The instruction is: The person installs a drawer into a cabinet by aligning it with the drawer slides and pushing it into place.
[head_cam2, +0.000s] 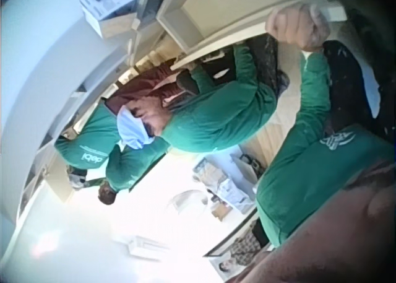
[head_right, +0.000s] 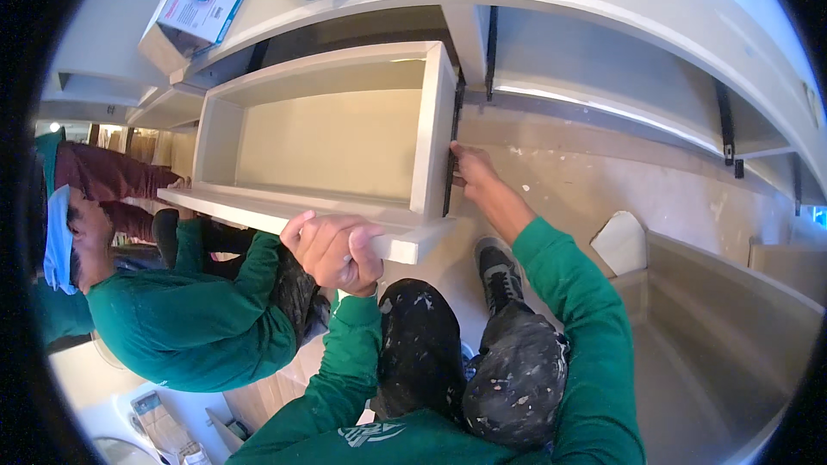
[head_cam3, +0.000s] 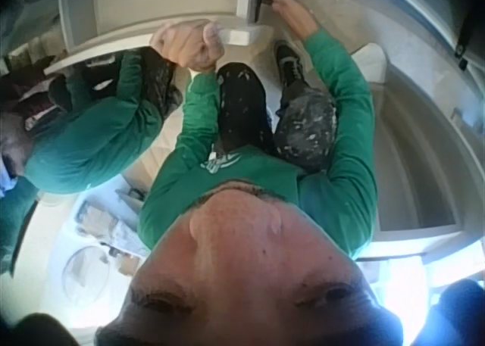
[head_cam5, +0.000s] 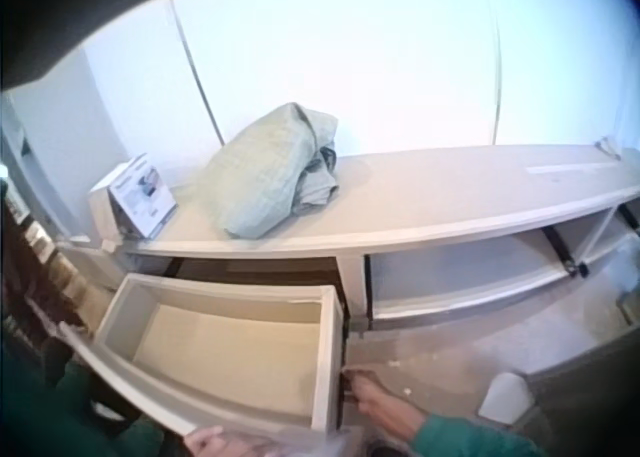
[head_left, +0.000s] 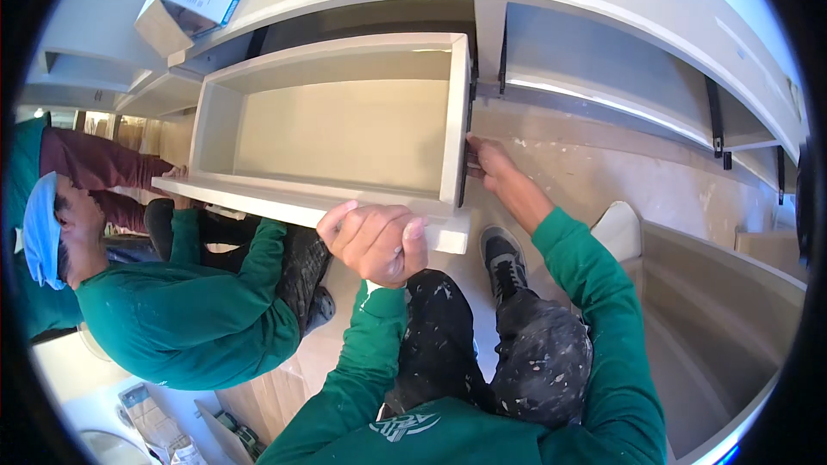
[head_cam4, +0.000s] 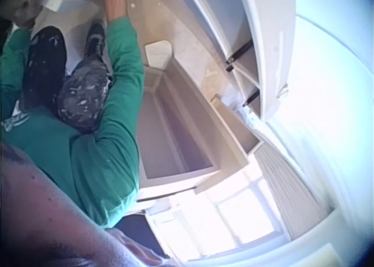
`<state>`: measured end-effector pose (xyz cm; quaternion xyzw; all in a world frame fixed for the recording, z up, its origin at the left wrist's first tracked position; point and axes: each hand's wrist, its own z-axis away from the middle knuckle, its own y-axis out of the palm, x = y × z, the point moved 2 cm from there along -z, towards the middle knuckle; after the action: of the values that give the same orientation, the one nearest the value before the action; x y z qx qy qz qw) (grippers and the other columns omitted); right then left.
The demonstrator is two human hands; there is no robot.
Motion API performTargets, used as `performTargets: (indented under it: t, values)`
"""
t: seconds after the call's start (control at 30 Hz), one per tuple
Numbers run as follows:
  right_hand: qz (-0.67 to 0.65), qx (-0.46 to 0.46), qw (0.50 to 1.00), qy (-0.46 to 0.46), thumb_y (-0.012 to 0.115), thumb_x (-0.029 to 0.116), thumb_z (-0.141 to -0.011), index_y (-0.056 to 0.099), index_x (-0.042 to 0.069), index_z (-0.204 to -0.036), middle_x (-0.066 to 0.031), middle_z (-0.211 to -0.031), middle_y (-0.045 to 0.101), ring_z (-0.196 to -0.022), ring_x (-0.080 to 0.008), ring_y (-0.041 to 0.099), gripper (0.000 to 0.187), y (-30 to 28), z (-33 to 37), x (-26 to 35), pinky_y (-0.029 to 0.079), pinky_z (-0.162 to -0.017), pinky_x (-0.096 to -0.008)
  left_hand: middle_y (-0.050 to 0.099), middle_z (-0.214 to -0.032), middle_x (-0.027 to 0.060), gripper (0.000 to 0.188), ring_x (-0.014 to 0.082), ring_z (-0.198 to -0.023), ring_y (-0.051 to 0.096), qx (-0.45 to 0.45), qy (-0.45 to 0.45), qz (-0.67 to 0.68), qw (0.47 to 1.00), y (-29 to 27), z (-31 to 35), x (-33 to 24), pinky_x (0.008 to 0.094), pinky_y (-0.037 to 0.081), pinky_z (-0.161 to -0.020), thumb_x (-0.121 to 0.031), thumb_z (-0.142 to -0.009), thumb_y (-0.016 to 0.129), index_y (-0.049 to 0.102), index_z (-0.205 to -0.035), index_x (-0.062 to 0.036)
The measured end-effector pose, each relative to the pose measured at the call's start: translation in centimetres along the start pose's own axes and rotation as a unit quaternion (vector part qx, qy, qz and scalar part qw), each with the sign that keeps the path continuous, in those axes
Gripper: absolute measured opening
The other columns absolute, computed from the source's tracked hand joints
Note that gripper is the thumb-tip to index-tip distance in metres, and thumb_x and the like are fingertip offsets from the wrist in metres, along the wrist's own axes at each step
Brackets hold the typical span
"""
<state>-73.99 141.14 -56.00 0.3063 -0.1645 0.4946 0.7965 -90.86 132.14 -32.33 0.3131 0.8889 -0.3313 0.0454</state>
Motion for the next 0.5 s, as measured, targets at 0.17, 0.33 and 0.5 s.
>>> performTargets:
  t: [0.17,0.33,0.5]
  values:
    - [-0.011,0.007,1.000,-0.002,0.057,0.027,-0.104,0.066,0.005,-0.109,-0.0044,-0.099,0.067,-0.086,-0.0199,0.064,0.025,-1.2,-0.7,0.0,0.057,-0.076,-0.0402,0.063,-0.059,-0.0040,0.034,0.0156,-0.058,0.055,-0.009,0.016,0.009,1.000,0.5,-0.4,-0.3,0.0357,0.037,-0.093,-0.024,-0.092,0.059,0.068,-0.060,-0.0185]
    - [-0.020,0.002,1.000,-0.011,0.058,0.026,-0.103,0.065,0.003,-0.108,-0.0042,-0.094,0.065,-0.082,-0.0189,0.062,0.025,-0.1,0.3,-0.5,0.057,-0.073,-0.0402,0.062,-0.059,-0.0041,0.037,0.0157,-0.058,0.055,-0.022,0.024,0.001,0.999,-0.1,0.2,0.6,0.0364,0.037,-0.092,-0.027,-0.094,0.057,0.067,-0.059,-0.0187]
    - [-0.009,-0.003,1.000,-0.022,0.053,0.029,-0.106,0.069,0.011,-0.106,-0.0012,-0.095,0.072,-0.083,-0.0152,0.067,0.024,-0.9,-1.3,-1.2,0.056,-0.075,-0.0369,0.061,-0.056,-0.0040,0.041,0.0160,-0.057,0.055,-0.042,0.025,0.017,0.999,0.4,0.1,1.1,0.0375,0.038,-0.093,-0.028,-0.095,0.055,0.065,-0.057,-0.0184]
